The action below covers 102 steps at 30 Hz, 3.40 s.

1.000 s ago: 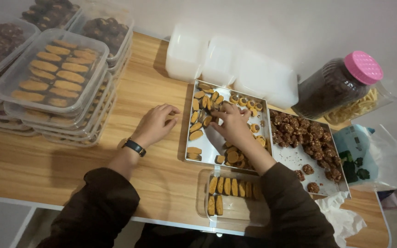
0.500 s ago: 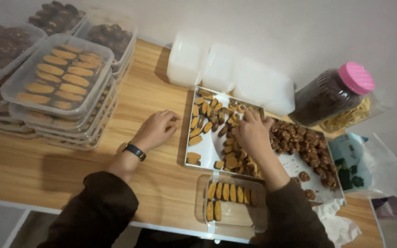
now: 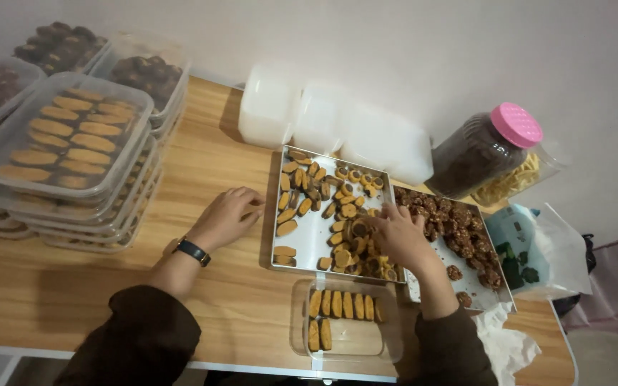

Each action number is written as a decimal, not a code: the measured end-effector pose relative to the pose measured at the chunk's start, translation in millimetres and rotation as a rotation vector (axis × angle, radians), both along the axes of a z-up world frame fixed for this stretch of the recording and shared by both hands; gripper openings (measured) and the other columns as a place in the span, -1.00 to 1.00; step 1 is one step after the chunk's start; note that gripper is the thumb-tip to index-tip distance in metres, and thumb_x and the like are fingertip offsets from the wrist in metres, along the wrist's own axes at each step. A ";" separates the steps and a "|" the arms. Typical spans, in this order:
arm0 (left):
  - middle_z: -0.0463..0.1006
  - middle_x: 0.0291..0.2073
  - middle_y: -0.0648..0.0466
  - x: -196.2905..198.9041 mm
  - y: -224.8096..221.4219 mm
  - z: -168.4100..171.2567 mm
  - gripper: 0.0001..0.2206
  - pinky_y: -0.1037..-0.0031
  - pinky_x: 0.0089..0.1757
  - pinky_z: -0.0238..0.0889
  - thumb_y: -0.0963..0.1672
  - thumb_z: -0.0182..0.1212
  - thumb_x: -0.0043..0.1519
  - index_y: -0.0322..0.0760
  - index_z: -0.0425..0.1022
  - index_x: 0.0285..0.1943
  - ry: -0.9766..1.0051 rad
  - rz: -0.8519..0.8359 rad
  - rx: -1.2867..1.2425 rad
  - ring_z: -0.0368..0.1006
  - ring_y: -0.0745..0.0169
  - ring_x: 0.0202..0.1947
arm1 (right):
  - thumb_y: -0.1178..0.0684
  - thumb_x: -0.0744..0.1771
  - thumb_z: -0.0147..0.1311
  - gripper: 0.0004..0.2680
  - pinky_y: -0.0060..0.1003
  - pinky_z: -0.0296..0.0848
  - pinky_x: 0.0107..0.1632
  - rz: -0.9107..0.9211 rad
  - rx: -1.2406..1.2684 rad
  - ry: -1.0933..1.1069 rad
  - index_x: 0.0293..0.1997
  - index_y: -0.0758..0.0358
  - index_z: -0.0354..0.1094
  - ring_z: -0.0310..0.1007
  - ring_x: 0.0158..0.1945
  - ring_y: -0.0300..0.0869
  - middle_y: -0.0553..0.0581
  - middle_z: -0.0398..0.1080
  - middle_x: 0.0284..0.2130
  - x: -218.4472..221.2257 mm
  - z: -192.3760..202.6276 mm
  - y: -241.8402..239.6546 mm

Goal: A person is neatly arranging cookies from a metal tray into a plastic container on a wooden table.

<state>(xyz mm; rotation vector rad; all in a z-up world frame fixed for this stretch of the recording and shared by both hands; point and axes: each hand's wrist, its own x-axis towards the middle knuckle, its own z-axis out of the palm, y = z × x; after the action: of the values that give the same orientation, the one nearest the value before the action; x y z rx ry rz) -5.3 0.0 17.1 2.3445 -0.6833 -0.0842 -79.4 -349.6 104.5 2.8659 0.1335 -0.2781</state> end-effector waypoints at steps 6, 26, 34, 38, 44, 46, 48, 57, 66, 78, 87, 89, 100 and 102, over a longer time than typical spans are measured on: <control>0.54 0.09 0.03 -1.5 0.0 3.3 -0.71 0.18 0.22 0.21 -0.06 0.08 0.35 -0.17 0.49 0.20 0.054 0.022 0.019 0.40 0.00 0.24 | 0.05 0.41 -0.18 -0.68 0.19 0.29 0.14 -0.317 0.102 -0.215 0.35 0.03 0.30 0.27 0.22 0.10 0.22 0.36 0.09 -5.7 -22.3 -106.0; 0.54 0.09 0.00 -0.3 -4.7 -4.7 -0.75 0.10 0.23 0.16 -0.08 0.14 0.31 -0.20 0.54 0.11 -0.022 0.006 0.012 0.36 -0.10 0.26 | 0.04 0.27 0.16 -0.83 -0.19 0.25 -0.18 0.600 0.225 -0.642 -0.08 -0.11 0.51 0.34 -0.22 -0.11 -0.01 0.33 -0.29 24.0 -49.7 1.1; 0.54 0.09 -0.01 4.6 -1.4 -14.1 -0.75 0.11 0.22 0.18 -0.06 0.14 0.31 -0.22 0.54 0.09 -0.034 -0.002 -0.017 0.37 -0.12 0.25 | -0.13 0.22 0.27 -0.79 -0.09 0.16 -0.03 0.593 0.182 -0.475 -0.16 0.04 0.53 0.23 -0.15 -0.11 -0.03 0.27 -0.28 77.3 -73.3 54.1; 0.54 0.07 -0.03 4.3 -0.7 -17.4 -0.76 0.10 0.20 0.20 -0.08 0.17 0.30 -0.22 0.53 0.08 -0.087 -0.018 -0.018 0.38 -0.12 0.23 | -0.16 0.28 0.16 -0.82 -0.10 0.16 -0.05 0.445 0.203 -0.322 -0.21 0.05 0.52 0.26 -0.09 -0.08 0.02 0.30 -0.21 63.7 -52.1 75.9; 0.53 0.09 0.00 4.8 -0.6 -13.3 -0.75 0.13 0.22 0.17 -0.07 0.15 0.31 -0.21 0.53 0.10 -0.056 -0.018 -0.003 0.36 -0.08 0.27 | -0.19 0.29 0.16 -0.77 0.04 0.05 0.01 0.454 0.241 -0.180 -0.03 -0.04 0.49 0.19 -0.05 -0.05 -0.01 0.25 -0.18 55.1 -39.0 69.4; 0.53 0.10 0.01 3.9 -0.7 -10.8 -0.74 0.13 0.23 0.15 -0.06 0.14 0.32 -0.20 0.53 0.11 -0.039 -0.021 0.009 0.35 -0.07 0.28 | -0.21 0.30 0.17 -0.78 0.11 0.03 0.05 0.415 0.259 -0.164 -0.07 -0.03 0.49 0.19 -0.03 -0.06 -0.01 0.24 -0.18 58.9 -42.5 66.7; 0.54 0.07 0.02 2.0 0.1 -6.7 -0.75 0.14 0.22 0.17 -0.06 0.14 0.33 -0.19 0.53 0.12 -0.059 -0.015 0.004 0.37 -0.05 0.26 | -0.30 0.28 0.18 -0.70 0.13 0.01 0.03 0.295 0.289 -0.137 -0.07 0.02 0.52 0.21 -0.02 -0.04 0.01 0.28 -0.19 62.4 -45.9 67.9; 0.53 0.03 0.01 1.6 -0.1 -5.8 -0.76 0.14 0.21 0.17 -0.08 0.12 0.33 -0.19 0.52 0.13 -0.049 -0.027 -0.005 0.38 -0.07 0.23 | -0.37 0.18 0.28 -0.61 0.18 0.01 -0.02 0.381 0.251 -0.149 -0.05 -0.01 0.52 0.20 -0.06 -0.06 0.00 0.27 -0.21 66.8 -64.3 71.3; 0.53 0.03 -0.06 3.8 5.0 -11.5 -0.76 0.08 0.19 0.18 -0.10 0.17 0.30 -0.24 0.51 0.10 -0.084 -0.029 -0.032 0.38 -0.18 0.21 | -0.20 0.10 0.44 -0.60 0.23 0.05 -0.03 0.409 0.411 -0.088 -0.09 0.06 0.48 0.22 -0.01 0.04 0.10 0.30 -0.15 17.3 -1.4 65.7; 0.53 0.09 0.10 16.0 2.1 -40.9 -0.83 0.21 0.15 0.12 -0.11 0.13 0.29 -0.14 0.49 0.03 -0.182 -0.063 -0.102 0.34 0.02 0.16 | -0.24 0.16 0.40 -0.64 0.03 -0.01 0.01 0.439 0.307 -0.042 0.00 -0.19 0.45 0.19 -0.05 -0.12 -0.10 0.27 -0.08 -138.4 -21.7 -5.4; 0.52 0.11 0.03 12.4 2.7 -35.1 -0.78 0.18 0.16 0.11 -0.07 0.08 0.35 -0.20 0.50 0.08 -0.151 -0.072 -0.100 0.33 0.01 0.20 | -0.23 0.20 0.37 -0.65 0.09 -0.05 0.10 0.431 0.396 -0.030 0.03 -0.14 0.48 0.20 0.02 -0.07 -0.05 0.26 -0.14 -142.9 -31.3 7.2; 0.52 0.11 0.04 12.2 3.6 -35.1 -0.79 0.20 0.15 0.12 -0.08 0.09 0.34 -0.20 0.50 0.07 -0.153 -0.067 -0.107 0.34 0.01 0.18 | -0.24 0.22 0.34 -0.64 0.08 -0.03 0.06 0.428 0.391 -0.034 0.07 -0.10 0.47 0.18 0.04 -0.06 -0.03 0.25 -0.12 -145.6 -34.8 3.9; 0.53 0.10 0.00 11.2 2.8 -29.3 -0.76 0.19 0.15 0.13 -0.06 0.09 0.36 -0.24 0.50 0.08 -0.148 -0.083 -0.114 0.35 0.00 0.16 | -0.05 0.22 0.32 -0.90 -0.04 -0.11 0.13 0.344 0.521 -0.147 -0.31 -0.09 0.47 0.24 -0.05 -0.19 -0.14 0.33 -0.13 -162.3 -38.7 -6.7; 0.51 0.12 -0.01 9.5 3.0 -27.3 -0.75 0.18 0.16 0.12 -0.06 0.07 0.37 -0.25 0.49 0.11 -0.126 -0.081 -0.111 0.33 -0.01 0.18 | -0.02 0.27 0.24 -0.94 -0.04 -0.06 0.04 0.349 0.533 -0.085 -0.26 -0.05 0.55 0.21 -0.06 -0.17 -0.12 0.34 -0.16 -162.8 -41.5 -4.0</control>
<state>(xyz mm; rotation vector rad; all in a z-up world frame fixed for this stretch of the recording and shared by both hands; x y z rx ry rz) 4.2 3.0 -10.2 2.2296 -0.8233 0.0648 -242.2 -353.6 63.0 3.2831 0.7895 -0.0528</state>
